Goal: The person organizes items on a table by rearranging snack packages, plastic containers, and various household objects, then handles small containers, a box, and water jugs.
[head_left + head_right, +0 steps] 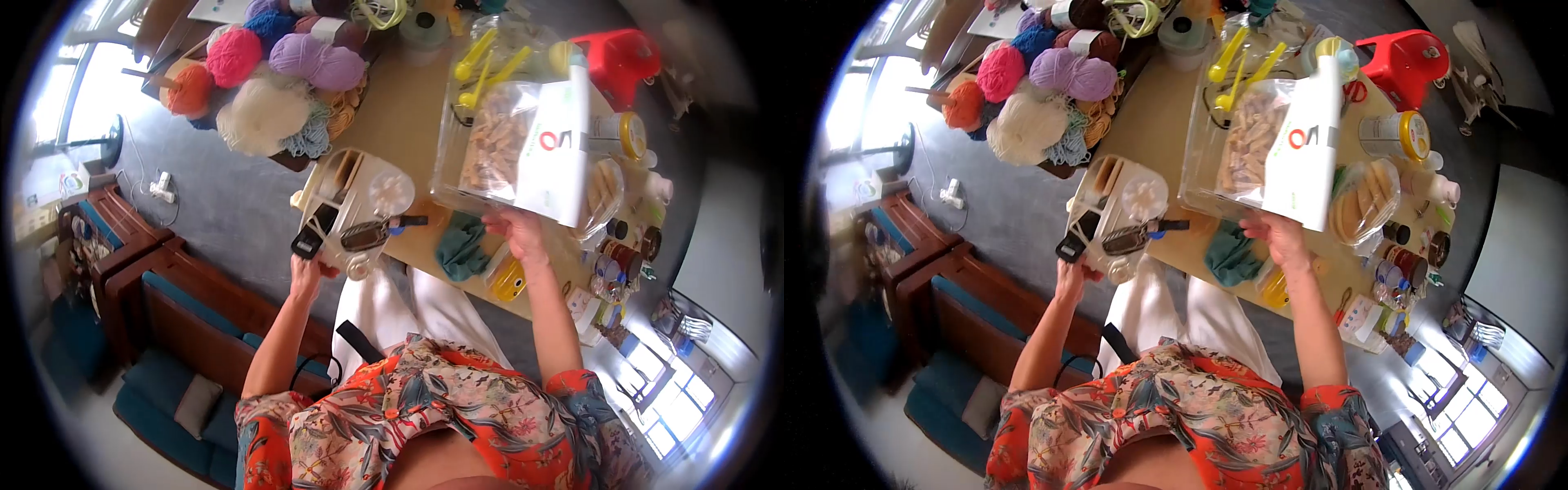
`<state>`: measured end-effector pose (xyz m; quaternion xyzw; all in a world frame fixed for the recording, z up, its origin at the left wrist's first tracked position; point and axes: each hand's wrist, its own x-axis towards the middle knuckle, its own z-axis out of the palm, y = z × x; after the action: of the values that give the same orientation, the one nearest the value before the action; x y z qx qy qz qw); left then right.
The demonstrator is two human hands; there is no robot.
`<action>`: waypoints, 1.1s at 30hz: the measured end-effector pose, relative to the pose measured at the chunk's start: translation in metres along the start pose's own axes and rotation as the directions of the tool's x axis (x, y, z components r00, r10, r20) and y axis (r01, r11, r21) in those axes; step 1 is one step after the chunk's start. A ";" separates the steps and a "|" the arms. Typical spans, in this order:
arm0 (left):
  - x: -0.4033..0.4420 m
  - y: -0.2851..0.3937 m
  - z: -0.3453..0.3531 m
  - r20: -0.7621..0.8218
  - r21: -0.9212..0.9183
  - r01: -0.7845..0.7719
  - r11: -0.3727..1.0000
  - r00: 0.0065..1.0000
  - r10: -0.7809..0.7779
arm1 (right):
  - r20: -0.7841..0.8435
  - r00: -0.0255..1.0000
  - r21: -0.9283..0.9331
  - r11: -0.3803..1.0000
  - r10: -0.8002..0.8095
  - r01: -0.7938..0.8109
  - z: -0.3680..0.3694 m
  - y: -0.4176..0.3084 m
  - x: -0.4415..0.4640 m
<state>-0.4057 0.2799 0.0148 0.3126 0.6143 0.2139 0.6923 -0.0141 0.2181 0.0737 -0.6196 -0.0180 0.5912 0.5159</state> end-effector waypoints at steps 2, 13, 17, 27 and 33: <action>-0.009 -0.001 -0.008 0.002 -0.023 0.006 1.000 1.000 -0.006 | 0.018 1.000 -0.005 1.000 -0.006 0.006 0.008 0.016 0.013; -0.014 -0.008 -0.016 0.017 -0.096 -0.020 0.995 1.000 0.021 | 0.023 0.999 -0.071 0.996 0.047 -0.045 0.050 0.076 0.099; -0.013 -0.013 -0.018 0.001 -0.101 0.011 0.995 1.000 -0.011 | -0.032 0.997 -0.059 0.996 0.072 -0.073 0.071 0.087 0.117; -0.012 -0.010 -0.018 0.003 -0.096 0.072 0.993 0.997 -0.072 | 0.041 0.969 -0.331 0.918 0.245 -0.218 0.071 0.051 0.137; -0.012 -0.014 -0.020 -0.025 -0.113 0.086 0.990 0.996 -0.090 | 0.017 0.988 -0.458 0.880 0.155 -0.130 0.065 0.039 0.146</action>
<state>-0.4283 0.2655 0.0126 0.2427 0.6247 0.2218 0.7083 -0.0419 0.3328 -0.0414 -0.7070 -0.1240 0.6229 0.3110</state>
